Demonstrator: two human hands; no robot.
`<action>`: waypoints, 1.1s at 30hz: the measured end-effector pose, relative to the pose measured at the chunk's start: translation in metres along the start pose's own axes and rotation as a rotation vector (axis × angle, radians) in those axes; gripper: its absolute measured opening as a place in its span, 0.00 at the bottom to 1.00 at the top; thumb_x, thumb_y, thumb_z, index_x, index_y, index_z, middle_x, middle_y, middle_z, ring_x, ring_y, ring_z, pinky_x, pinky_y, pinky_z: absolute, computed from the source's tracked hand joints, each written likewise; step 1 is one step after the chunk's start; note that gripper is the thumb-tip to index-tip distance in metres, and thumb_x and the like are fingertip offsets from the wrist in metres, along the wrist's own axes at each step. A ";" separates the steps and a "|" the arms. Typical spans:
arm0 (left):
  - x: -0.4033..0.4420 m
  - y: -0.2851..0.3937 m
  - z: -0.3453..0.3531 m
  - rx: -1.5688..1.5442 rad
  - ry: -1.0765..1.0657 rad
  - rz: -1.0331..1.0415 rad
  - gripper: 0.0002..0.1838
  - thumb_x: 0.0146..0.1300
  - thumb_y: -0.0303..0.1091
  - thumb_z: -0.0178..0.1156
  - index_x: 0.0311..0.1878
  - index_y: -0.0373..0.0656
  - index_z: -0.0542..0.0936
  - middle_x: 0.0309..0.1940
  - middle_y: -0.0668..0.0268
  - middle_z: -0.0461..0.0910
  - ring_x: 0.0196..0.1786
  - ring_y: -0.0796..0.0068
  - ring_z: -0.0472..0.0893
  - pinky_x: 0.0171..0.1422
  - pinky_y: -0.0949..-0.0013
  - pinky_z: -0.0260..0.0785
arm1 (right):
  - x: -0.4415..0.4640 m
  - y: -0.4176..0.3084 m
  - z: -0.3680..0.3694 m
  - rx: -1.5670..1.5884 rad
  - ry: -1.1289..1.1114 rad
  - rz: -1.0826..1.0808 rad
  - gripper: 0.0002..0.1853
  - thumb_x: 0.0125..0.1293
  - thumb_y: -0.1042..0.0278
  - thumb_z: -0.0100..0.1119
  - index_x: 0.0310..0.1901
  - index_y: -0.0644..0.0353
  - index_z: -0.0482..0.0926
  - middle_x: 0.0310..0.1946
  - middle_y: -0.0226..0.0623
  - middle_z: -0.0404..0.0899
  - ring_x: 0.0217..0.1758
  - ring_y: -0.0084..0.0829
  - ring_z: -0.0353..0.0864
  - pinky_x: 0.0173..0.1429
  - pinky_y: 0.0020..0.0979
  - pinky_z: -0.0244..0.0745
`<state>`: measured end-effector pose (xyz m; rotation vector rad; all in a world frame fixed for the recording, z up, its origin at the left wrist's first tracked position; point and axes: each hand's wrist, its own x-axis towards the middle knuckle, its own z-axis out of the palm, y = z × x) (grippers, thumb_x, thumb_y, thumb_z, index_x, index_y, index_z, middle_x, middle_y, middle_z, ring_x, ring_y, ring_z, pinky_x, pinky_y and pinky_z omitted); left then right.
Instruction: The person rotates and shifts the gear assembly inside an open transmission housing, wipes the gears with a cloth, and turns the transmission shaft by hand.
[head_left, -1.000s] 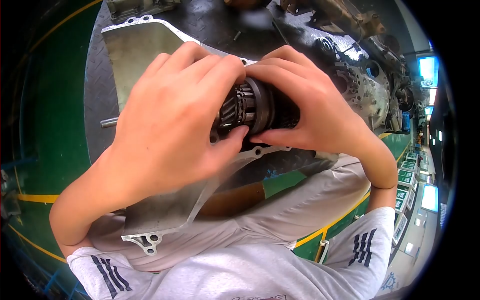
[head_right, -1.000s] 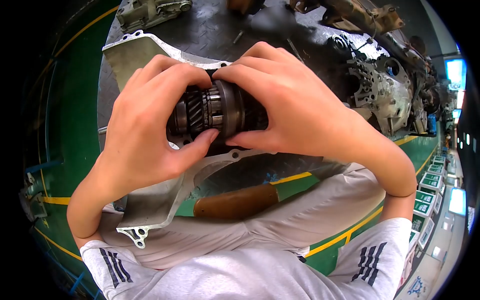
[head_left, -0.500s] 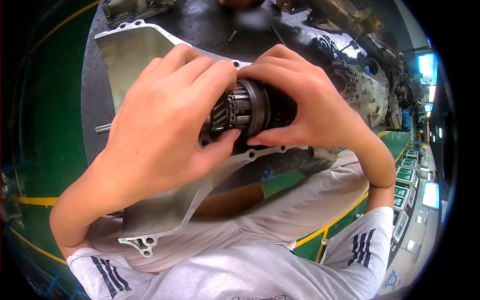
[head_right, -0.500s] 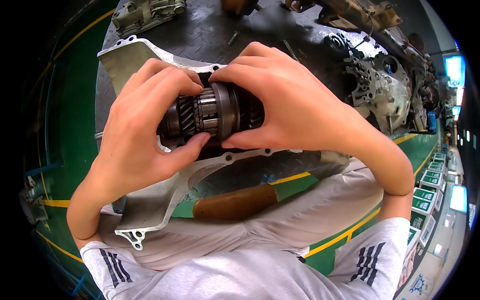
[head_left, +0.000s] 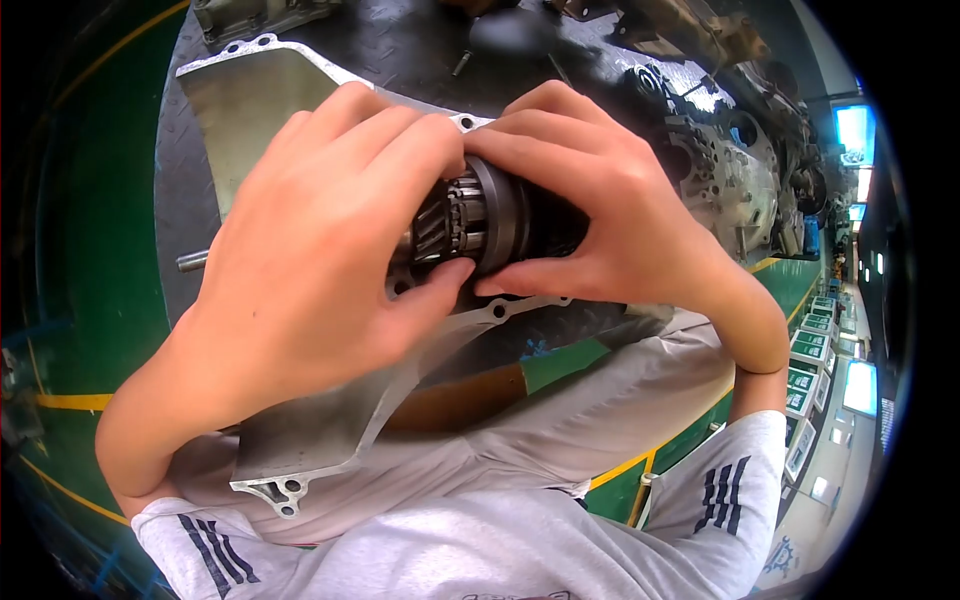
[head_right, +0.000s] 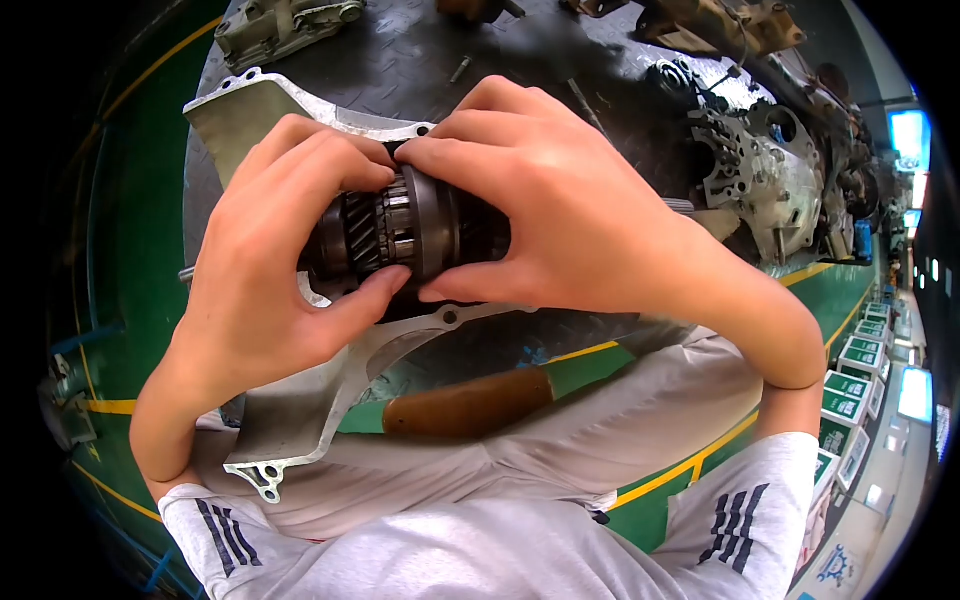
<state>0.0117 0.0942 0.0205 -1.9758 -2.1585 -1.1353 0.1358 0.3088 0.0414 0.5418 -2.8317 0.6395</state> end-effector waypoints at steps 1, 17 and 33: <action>0.000 0.000 -0.001 0.008 -0.008 -0.002 0.27 0.42 0.24 0.77 0.49 0.37 0.79 0.48 0.56 0.83 0.51 0.51 0.80 0.55 0.56 0.75 | -0.001 0.000 0.000 -0.012 0.004 -0.004 0.40 0.44 0.59 0.85 0.60 0.66 0.82 0.51 0.46 0.84 0.54 0.47 0.80 0.59 0.43 0.79; -0.001 0.001 0.002 0.005 0.026 0.013 0.27 0.41 0.25 0.77 0.48 0.37 0.80 0.46 0.56 0.83 0.49 0.51 0.80 0.54 0.57 0.75 | -0.003 -0.004 -0.004 -0.080 -0.031 0.022 0.41 0.42 0.58 0.85 0.61 0.65 0.83 0.52 0.45 0.85 0.56 0.49 0.80 0.61 0.44 0.79; -0.007 -0.004 0.005 0.043 0.064 0.002 0.27 0.41 0.28 0.78 0.48 0.42 0.80 0.44 0.61 0.83 0.48 0.55 0.80 0.51 0.57 0.73 | -0.002 -0.007 -0.006 -0.124 -0.038 0.048 0.42 0.37 0.55 0.87 0.56 0.70 0.85 0.48 0.45 0.87 0.52 0.46 0.82 0.56 0.40 0.80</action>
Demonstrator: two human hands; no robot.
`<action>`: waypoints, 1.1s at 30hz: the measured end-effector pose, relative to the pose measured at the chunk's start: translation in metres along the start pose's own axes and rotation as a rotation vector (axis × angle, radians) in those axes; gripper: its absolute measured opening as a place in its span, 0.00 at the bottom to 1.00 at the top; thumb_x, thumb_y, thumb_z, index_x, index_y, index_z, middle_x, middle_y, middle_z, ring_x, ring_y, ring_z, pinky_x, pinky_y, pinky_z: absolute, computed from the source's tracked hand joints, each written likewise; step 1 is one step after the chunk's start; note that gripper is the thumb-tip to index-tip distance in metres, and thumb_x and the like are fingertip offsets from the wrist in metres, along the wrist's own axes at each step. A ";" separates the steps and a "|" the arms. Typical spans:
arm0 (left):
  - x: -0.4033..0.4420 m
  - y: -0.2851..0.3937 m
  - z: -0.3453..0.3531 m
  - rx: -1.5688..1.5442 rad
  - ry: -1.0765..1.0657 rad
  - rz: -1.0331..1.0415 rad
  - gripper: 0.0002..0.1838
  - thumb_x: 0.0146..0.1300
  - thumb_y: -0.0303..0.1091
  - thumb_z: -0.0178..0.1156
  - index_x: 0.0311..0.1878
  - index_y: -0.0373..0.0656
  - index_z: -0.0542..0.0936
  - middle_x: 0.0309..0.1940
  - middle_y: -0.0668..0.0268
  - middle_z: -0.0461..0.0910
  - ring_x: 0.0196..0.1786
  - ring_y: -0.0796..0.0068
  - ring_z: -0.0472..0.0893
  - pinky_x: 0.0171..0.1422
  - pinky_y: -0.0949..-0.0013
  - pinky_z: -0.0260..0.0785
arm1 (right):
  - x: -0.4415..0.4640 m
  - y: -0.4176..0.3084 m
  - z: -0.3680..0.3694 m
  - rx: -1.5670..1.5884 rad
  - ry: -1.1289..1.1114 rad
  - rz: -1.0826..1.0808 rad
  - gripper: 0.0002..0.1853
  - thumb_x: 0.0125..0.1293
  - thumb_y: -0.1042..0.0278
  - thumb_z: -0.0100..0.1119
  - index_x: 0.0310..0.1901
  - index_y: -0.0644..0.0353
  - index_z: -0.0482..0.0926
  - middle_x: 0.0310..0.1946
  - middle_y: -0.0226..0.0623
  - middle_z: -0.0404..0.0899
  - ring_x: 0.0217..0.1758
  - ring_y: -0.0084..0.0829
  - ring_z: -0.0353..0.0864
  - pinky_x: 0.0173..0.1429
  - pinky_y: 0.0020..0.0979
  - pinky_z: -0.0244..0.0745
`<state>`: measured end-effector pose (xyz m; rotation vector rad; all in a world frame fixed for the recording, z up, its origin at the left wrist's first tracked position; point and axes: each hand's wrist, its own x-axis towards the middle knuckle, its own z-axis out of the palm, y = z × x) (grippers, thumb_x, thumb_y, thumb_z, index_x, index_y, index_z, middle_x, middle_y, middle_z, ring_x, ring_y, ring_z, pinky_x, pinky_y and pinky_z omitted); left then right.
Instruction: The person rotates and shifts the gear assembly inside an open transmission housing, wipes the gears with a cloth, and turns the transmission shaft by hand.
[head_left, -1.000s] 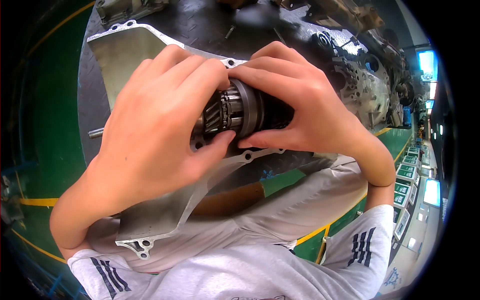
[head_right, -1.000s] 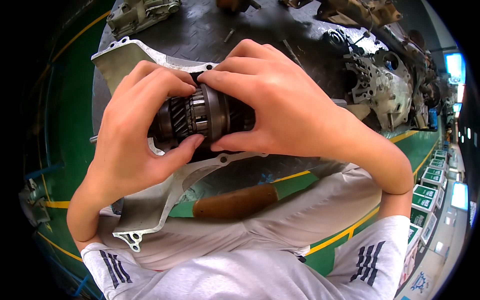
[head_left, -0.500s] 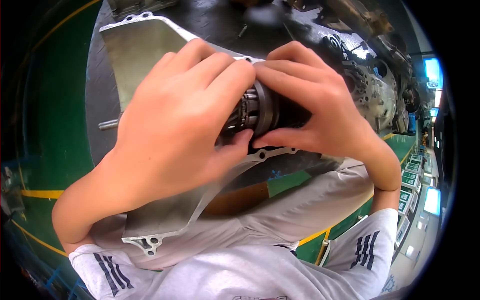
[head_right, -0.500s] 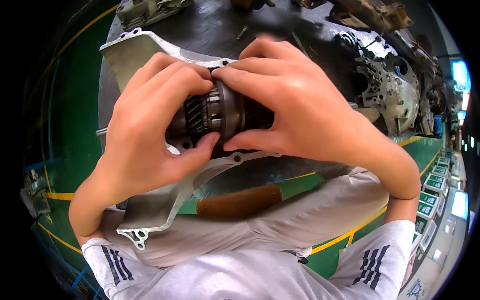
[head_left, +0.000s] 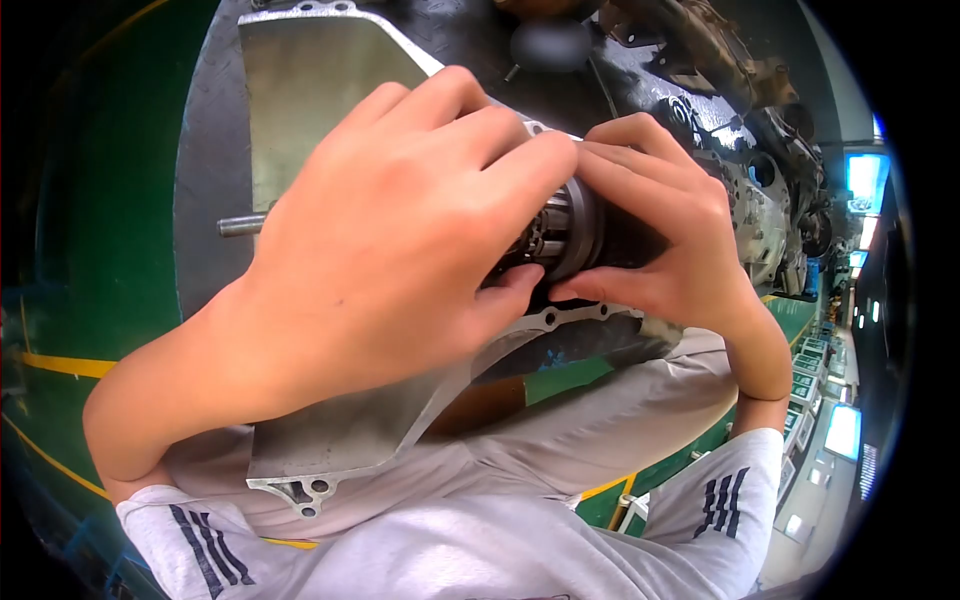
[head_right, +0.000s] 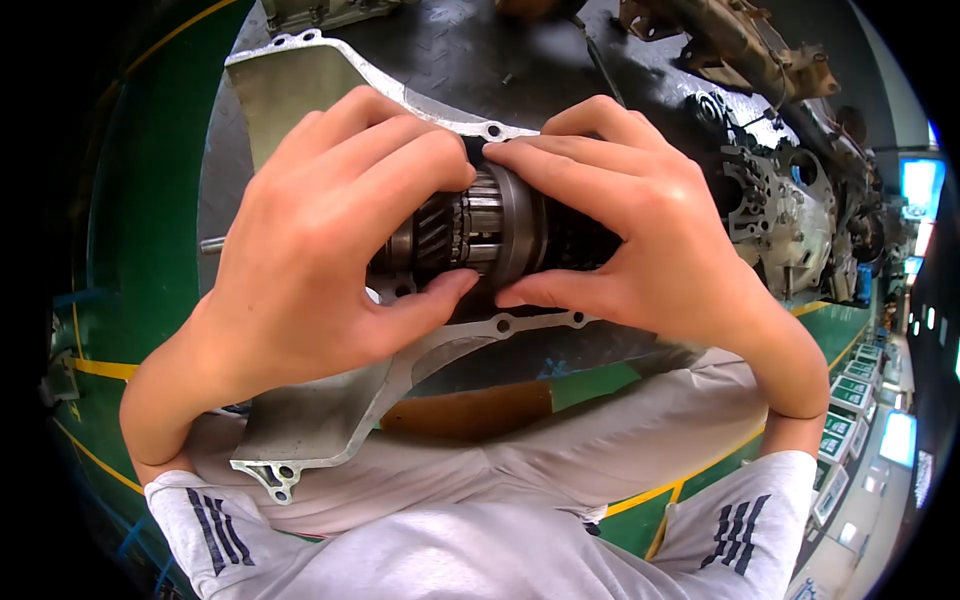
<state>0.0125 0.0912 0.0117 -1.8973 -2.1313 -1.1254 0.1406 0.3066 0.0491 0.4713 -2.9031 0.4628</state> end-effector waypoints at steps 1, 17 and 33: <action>-0.001 0.000 0.001 0.000 0.000 -0.006 0.27 0.41 0.28 0.78 0.48 0.42 0.80 0.43 0.62 0.83 0.48 0.55 0.80 0.51 0.57 0.73 | 0.002 -0.002 0.001 -0.002 -0.014 -0.005 0.42 0.37 0.55 0.87 0.56 0.70 0.85 0.48 0.45 0.87 0.52 0.46 0.82 0.56 0.40 0.80; -0.005 -0.003 0.002 0.008 0.124 0.073 0.30 0.36 0.28 0.79 0.48 0.41 0.81 0.42 0.62 0.82 0.46 0.56 0.80 0.47 0.58 0.73 | 0.004 -0.009 -0.001 0.022 -0.048 0.079 0.37 0.40 0.62 0.84 0.53 0.76 0.86 0.46 0.50 0.88 0.51 0.46 0.84 0.58 0.43 0.79; -0.006 -0.012 0.017 -0.078 0.150 0.049 0.32 0.35 0.29 0.79 0.49 0.39 0.81 0.43 0.60 0.83 0.46 0.54 0.80 0.47 0.57 0.73 | 0.010 -0.013 0.007 -0.055 0.001 0.022 0.27 0.45 0.70 0.77 0.48 0.77 0.86 0.46 0.52 0.88 0.48 0.49 0.84 0.52 0.43 0.80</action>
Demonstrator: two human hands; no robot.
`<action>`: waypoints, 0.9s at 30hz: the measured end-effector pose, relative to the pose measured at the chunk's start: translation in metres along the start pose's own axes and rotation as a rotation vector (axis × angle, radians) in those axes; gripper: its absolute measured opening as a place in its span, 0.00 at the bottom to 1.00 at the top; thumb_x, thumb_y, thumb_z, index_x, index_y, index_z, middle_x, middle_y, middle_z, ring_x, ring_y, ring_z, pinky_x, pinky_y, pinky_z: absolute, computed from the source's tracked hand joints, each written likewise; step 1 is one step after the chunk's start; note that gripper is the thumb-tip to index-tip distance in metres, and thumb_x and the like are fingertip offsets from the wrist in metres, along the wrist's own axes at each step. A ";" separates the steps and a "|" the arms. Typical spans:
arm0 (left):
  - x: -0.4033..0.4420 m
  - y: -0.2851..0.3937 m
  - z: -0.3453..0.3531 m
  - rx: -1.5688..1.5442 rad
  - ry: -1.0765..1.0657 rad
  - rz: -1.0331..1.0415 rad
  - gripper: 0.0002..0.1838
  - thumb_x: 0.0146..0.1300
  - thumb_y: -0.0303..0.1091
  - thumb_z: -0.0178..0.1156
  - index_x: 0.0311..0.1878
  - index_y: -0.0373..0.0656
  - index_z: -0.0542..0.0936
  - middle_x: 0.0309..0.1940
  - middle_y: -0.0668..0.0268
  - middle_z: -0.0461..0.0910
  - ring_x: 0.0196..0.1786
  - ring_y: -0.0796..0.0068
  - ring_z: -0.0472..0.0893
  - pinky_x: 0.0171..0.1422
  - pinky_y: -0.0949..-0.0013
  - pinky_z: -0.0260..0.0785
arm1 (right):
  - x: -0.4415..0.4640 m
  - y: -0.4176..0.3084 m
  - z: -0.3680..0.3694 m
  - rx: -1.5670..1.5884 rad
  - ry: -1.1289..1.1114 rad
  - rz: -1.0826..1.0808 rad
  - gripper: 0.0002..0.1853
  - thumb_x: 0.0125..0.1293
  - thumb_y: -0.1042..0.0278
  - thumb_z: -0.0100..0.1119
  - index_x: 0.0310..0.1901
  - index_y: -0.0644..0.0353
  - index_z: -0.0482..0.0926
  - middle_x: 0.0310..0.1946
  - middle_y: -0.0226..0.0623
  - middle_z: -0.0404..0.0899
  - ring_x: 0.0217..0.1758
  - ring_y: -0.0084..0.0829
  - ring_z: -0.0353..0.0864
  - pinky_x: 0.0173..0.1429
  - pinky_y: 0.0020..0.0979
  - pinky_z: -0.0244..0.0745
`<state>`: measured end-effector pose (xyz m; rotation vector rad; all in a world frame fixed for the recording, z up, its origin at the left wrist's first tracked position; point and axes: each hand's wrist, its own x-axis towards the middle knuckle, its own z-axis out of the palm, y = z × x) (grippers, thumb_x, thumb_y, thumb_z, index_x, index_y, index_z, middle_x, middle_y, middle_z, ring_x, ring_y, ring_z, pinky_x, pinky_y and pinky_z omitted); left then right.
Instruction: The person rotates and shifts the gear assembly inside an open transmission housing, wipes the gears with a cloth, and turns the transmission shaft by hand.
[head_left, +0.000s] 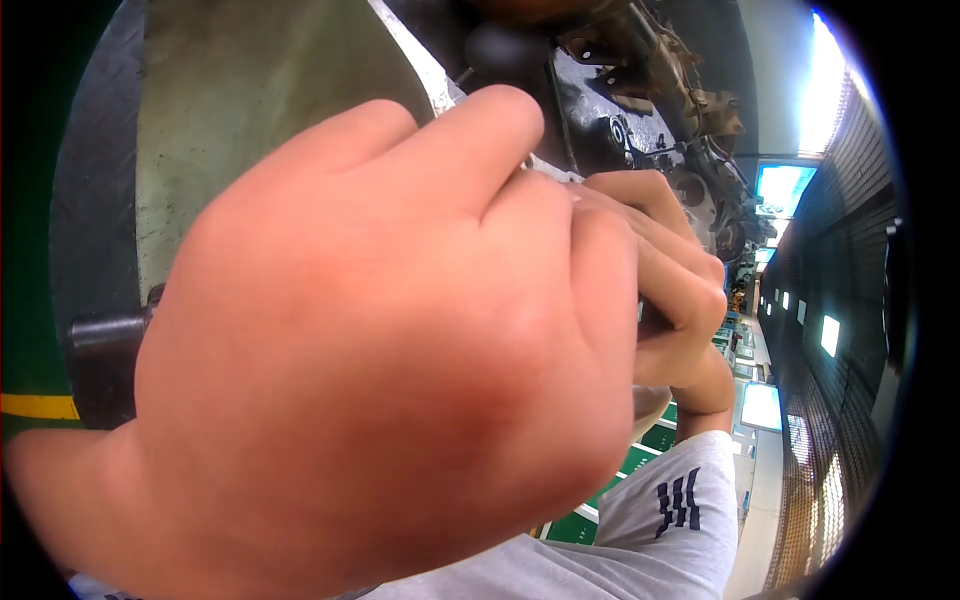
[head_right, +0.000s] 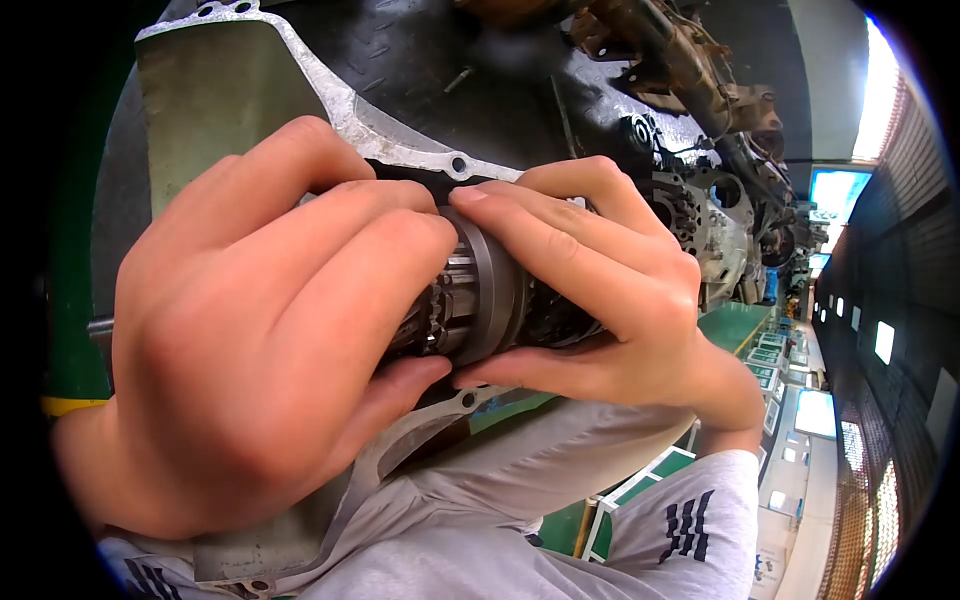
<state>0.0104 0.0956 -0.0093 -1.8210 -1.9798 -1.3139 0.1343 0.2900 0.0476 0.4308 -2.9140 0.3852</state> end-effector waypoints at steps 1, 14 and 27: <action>0.000 0.000 0.000 -0.002 -0.001 0.000 0.32 0.35 0.29 0.79 0.50 0.39 0.81 0.43 0.60 0.83 0.46 0.54 0.80 0.47 0.57 0.73 | 0.000 0.000 0.000 0.009 0.003 -0.009 0.27 0.45 0.70 0.77 0.48 0.77 0.86 0.46 0.52 0.88 0.48 0.49 0.84 0.52 0.43 0.80; 0.003 0.003 -0.008 -0.015 -0.003 -0.001 0.34 0.33 0.29 0.80 0.51 0.38 0.80 0.44 0.58 0.83 0.46 0.52 0.80 0.48 0.56 0.73 | -0.002 -0.001 -0.005 -0.011 -0.030 0.023 0.30 0.45 0.65 0.79 0.51 0.75 0.86 0.48 0.52 0.89 0.48 0.48 0.84 0.54 0.42 0.79; 0.014 0.010 -0.029 0.037 -0.168 0.058 0.38 0.32 0.30 0.80 0.54 0.37 0.80 0.47 0.56 0.83 0.48 0.49 0.80 0.50 0.54 0.74 | -0.002 0.001 -0.017 0.012 -0.064 -0.030 0.44 0.44 0.50 0.83 0.59 0.76 0.82 0.57 0.53 0.85 0.59 0.54 0.82 0.64 0.49 0.76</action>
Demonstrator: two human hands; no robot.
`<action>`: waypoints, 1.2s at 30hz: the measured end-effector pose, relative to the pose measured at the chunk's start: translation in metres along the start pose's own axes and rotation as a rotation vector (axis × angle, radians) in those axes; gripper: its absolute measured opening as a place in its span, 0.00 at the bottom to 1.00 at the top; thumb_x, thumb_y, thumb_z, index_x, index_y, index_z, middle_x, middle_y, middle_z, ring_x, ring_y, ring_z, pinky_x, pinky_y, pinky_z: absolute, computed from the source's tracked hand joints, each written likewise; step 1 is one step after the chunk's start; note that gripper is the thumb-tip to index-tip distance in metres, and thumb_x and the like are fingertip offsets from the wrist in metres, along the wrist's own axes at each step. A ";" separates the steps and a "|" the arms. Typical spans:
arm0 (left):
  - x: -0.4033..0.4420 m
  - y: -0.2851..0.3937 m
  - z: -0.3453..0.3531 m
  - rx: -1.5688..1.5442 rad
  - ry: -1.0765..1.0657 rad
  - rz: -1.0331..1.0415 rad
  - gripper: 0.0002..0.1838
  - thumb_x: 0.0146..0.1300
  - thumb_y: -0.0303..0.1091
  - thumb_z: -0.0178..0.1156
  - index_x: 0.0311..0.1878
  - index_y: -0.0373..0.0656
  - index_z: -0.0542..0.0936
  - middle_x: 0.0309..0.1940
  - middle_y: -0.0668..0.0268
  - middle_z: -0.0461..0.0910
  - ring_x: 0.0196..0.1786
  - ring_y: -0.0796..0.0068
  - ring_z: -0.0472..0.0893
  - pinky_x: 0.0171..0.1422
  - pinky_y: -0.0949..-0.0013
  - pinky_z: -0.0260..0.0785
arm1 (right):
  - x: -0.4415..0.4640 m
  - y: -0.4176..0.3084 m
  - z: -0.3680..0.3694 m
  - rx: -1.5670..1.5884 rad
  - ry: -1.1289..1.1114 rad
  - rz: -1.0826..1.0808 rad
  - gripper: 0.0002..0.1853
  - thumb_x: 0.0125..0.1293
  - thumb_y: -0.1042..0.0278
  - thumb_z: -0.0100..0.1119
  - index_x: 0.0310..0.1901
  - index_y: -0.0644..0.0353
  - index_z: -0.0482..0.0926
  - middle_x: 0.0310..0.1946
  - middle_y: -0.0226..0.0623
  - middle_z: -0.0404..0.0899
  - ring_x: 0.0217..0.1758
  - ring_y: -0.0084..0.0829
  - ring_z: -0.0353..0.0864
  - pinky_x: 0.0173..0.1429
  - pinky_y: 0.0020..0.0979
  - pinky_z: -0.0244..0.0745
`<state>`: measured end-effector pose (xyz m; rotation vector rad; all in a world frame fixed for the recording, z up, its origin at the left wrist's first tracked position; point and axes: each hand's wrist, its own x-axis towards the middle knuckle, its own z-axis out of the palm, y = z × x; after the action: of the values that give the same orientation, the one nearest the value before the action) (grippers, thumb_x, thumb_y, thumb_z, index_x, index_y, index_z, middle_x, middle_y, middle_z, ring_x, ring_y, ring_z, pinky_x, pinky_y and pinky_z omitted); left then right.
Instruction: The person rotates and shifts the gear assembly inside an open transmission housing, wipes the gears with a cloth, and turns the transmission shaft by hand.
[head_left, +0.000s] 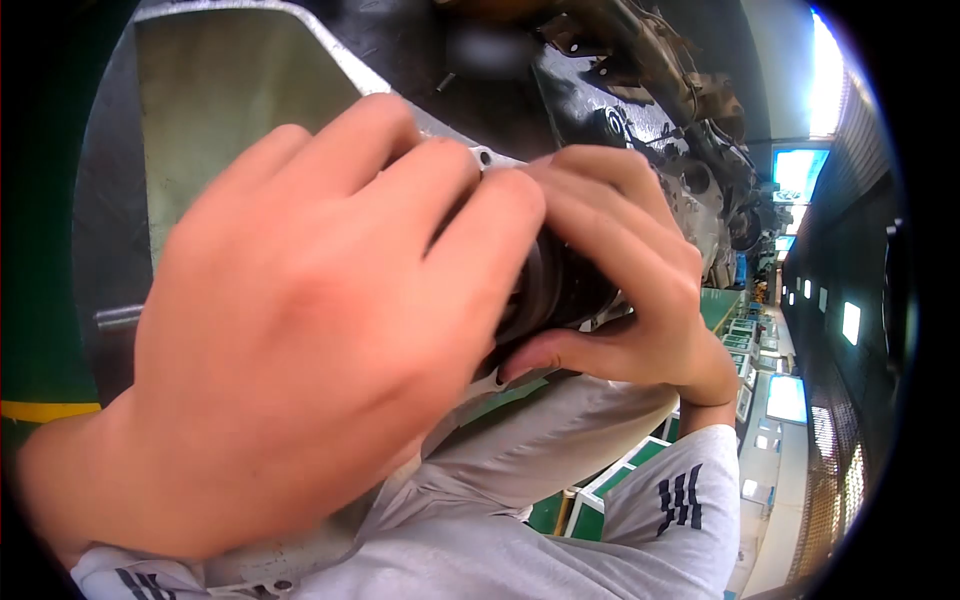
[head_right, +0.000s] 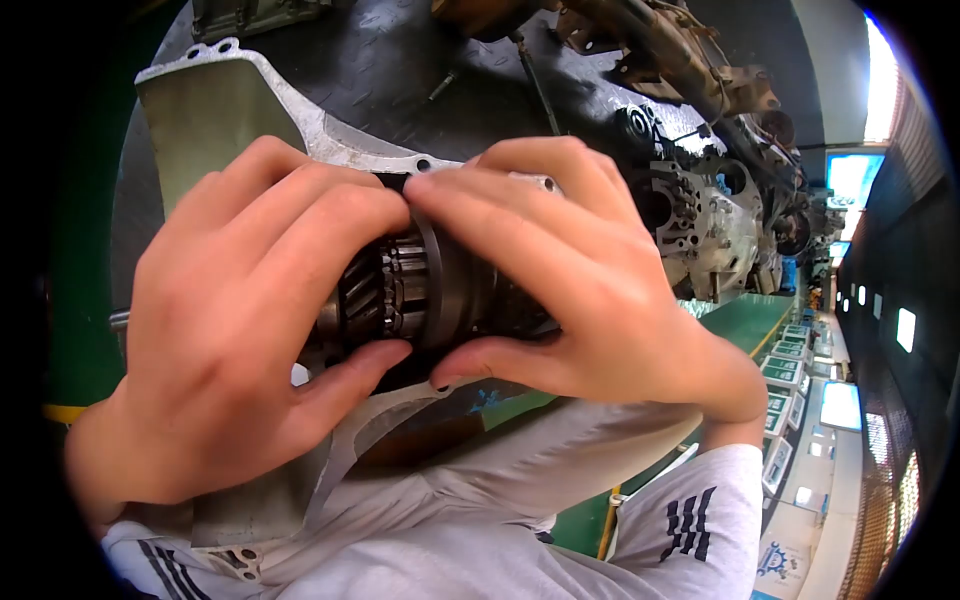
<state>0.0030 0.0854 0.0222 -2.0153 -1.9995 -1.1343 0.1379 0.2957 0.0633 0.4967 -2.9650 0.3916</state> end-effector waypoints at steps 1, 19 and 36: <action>0.001 0.001 0.000 0.024 -0.035 0.009 0.39 0.32 0.31 0.80 0.56 0.37 0.80 0.49 0.56 0.83 0.49 0.49 0.80 0.52 0.54 0.74 | -0.003 -0.001 -0.003 -0.026 -0.006 0.040 0.44 0.44 0.51 0.84 0.60 0.74 0.81 0.58 0.52 0.84 0.61 0.54 0.80 0.66 0.49 0.74; 0.025 0.029 0.013 0.117 -0.185 -0.209 0.37 0.38 0.28 0.79 0.58 0.40 0.80 0.52 0.57 0.84 0.58 0.50 0.79 0.65 0.54 0.72 | -0.026 0.011 0.025 0.195 0.209 0.109 0.23 0.47 0.65 0.75 0.45 0.68 0.84 0.45 0.45 0.84 0.55 0.48 0.77 0.65 0.44 0.72; 0.036 0.036 0.016 0.120 -0.259 -0.336 0.39 0.37 0.30 0.81 0.60 0.38 0.81 0.54 0.55 0.79 0.57 0.54 0.81 0.61 0.57 0.76 | -0.022 0.032 0.037 0.153 0.323 -0.081 0.18 0.45 0.64 0.76 0.32 0.72 0.87 0.37 0.46 0.82 0.49 0.45 0.78 0.58 0.42 0.73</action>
<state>0.0370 0.1191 0.0455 -1.8980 -2.5411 -0.8047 0.1455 0.3212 0.0169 0.5129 -2.6085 0.6279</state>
